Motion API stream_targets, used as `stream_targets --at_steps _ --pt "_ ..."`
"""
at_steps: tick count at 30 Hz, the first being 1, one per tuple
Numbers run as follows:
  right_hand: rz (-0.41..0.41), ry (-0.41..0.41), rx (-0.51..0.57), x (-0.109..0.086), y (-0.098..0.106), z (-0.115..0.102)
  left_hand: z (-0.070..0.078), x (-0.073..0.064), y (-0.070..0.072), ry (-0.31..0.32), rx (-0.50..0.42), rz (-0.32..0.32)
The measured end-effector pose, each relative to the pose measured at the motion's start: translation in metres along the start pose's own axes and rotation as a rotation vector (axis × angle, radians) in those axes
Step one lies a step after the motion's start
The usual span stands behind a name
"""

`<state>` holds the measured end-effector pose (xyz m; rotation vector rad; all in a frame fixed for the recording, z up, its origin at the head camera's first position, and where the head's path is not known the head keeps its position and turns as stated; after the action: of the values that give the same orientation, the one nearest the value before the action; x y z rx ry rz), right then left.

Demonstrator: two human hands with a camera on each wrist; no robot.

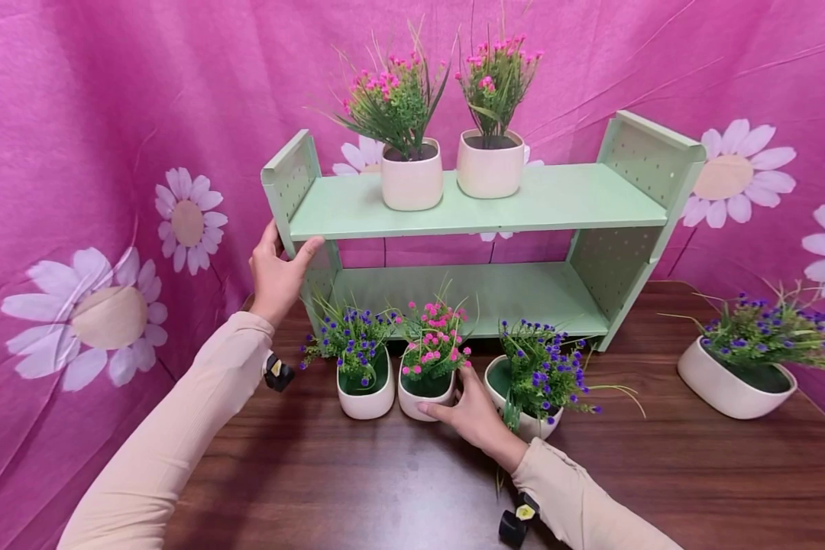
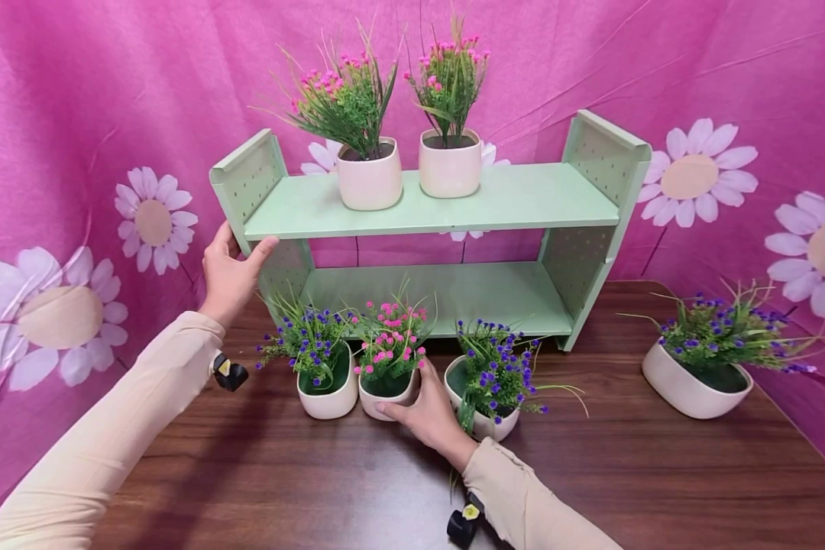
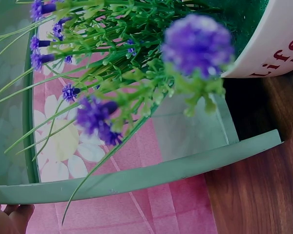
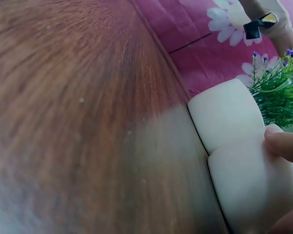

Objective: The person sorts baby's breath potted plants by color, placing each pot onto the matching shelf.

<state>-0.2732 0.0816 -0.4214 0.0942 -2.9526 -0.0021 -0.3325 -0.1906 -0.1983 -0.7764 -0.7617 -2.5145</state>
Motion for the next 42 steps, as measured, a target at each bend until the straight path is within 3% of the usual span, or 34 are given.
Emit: stream_targets --at_steps 15,22,26,33,42 --pt "0.005 -0.049 0.091 -0.006 -0.001 -0.001 -0.002 0.000 0.001 0.002 -0.015 0.008" --pt "-0.019 -0.070 0.131 -0.012 -0.003 -0.011 -0.004 -0.001 0.001 0.007 -0.014 0.003" --pt "-0.041 -0.072 0.151 -0.015 -0.004 -0.025 -0.005 -0.001 0.001 0.015 -0.014 0.004" --pt "-0.126 -0.014 0.200 -0.017 -0.003 -0.060 -0.038 0.012 -0.009 0.000 -0.028 0.023" --pt "-0.093 0.032 0.101 -0.020 0.024 -0.109 -0.038 0.014 -0.011 -0.018 -0.025 0.019"
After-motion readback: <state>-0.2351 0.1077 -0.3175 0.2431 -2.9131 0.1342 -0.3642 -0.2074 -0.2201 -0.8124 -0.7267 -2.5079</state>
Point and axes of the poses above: each hand's wrist, its own x-axis towards the middle knuckle, its own y-axis out of the back of the hand, z = x × y, the point moved 10 cm from there along x, towards the middle knuckle, and after that the axes turned 15 degrees about x, right-handed, at the moved point
